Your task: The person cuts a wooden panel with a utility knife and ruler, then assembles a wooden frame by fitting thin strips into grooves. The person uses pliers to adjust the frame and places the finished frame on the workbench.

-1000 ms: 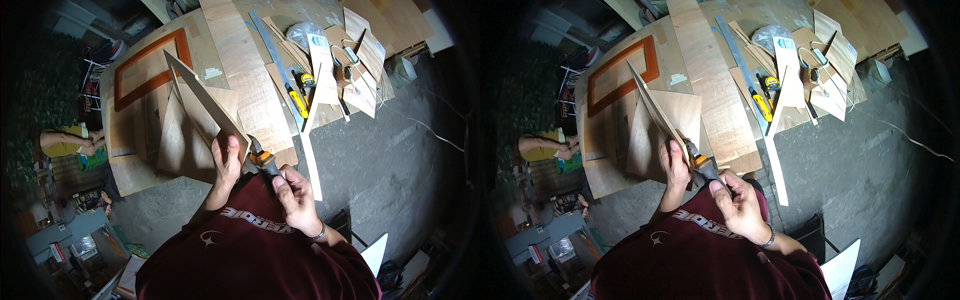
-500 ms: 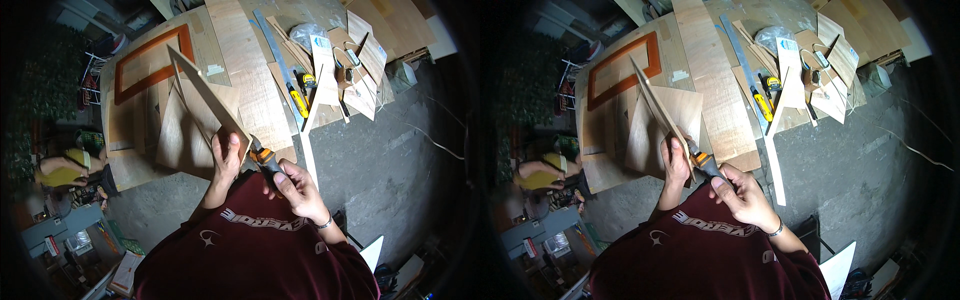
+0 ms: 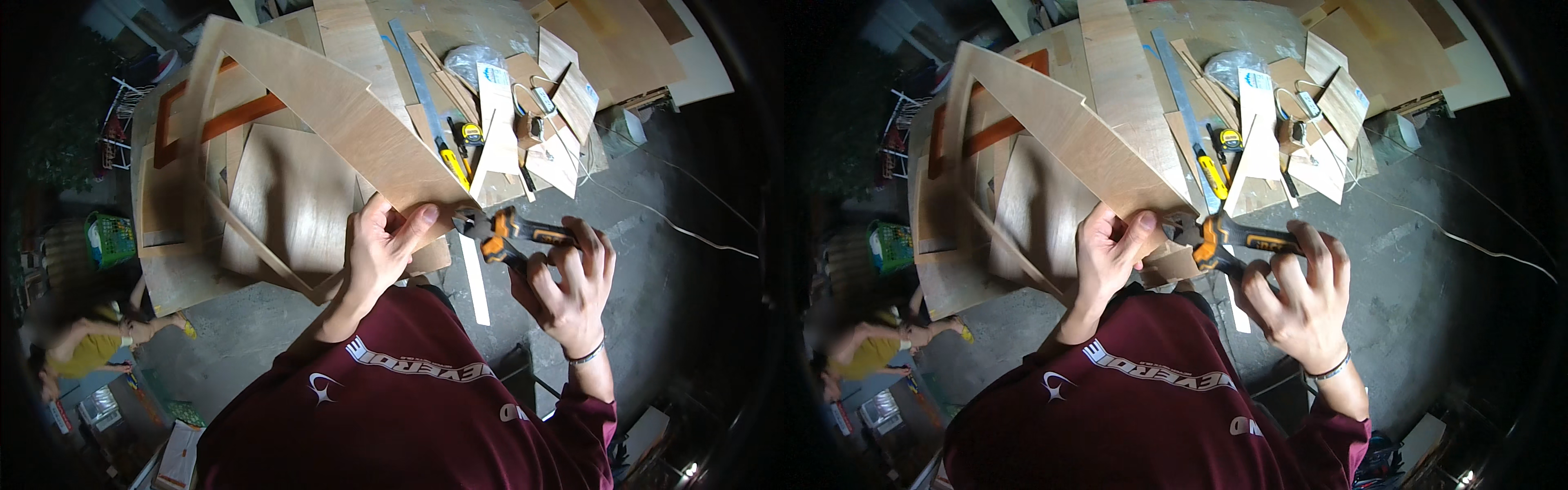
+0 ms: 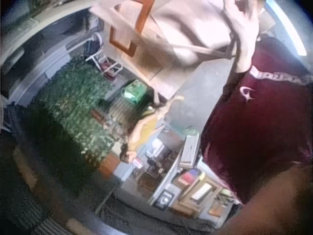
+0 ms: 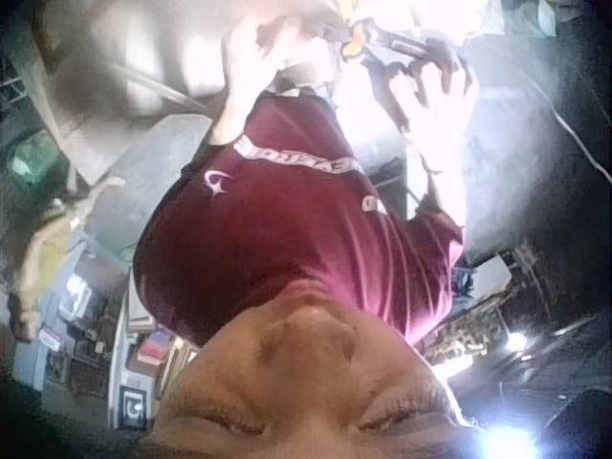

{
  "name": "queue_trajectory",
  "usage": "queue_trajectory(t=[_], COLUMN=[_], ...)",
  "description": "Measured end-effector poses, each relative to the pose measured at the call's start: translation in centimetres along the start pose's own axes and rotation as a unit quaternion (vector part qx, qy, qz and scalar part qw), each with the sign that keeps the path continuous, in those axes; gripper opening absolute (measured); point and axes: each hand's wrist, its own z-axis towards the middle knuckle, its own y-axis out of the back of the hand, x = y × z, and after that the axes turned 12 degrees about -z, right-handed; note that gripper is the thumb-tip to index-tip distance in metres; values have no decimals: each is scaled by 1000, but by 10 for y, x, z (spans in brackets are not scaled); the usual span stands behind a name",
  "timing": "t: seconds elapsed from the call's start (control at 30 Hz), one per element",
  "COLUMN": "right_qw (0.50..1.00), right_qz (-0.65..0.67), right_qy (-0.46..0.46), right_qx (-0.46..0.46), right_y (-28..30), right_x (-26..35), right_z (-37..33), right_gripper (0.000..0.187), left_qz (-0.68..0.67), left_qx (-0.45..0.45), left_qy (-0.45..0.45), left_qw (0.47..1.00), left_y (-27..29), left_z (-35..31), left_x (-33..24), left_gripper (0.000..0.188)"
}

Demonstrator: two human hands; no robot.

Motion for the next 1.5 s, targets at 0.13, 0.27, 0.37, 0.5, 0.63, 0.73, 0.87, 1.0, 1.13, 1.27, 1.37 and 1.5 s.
queue_trajectory(t=[0.13,0.27,0.37,0.5,0.63,0.73,0.87,1.0,1.13,1.27,1.37,1.5], right_qw=[999,998,996,989,967,943,984,981,948,841,798,670], right_qz=[-38,-63,-57,-46,-121,-158,15,144,172,332,430,536], right_qy=[7,28,62,124,175,223,120,14,-85,-397,-416,-514], right_qx=[11,-3,-15,-72,-139,-190,-128,-127,-253,-158,-79,-2], right_y=[0,-1,-2,-15,-32,-44,-51,-69,-81,-74,-147,-250], right_x=[-6,-9,-14,-29,-41,-52,-41,-26,-18,-35,-58,-46], right_z=[-1,-3,-3,-9,-11,-10,3,-6,-23,-14,-29,-58], right_gripper=[24,23,21,18,19,19,22,31,23,18,17,35], left_qz=[-3,47,77,90,96,129,212,246,342,359,257,147], left_qx=[6,7,7,13,19,11,1,-3,-35,-87,-107,-100], left_qy=[-48,-36,-17,-25,-55,-50,-35,-52,-58,-91,-128,-188], left_qw=[999,998,997,996,994,990,977,968,937,925,952,966], left_y=[-10,-5,-3,-5,-9,-9,0,-6,-6,3,0,1], left_z=[-4,-5,-6,-7,-2,4,16,23,34,36,43,55], left_x=[-16,-22,-22,-24,-19,-15,-12,-20,-10,-5,-15,-32], left_gripper=[39,44,46,40,32,30,32,33,36,37,34,27])
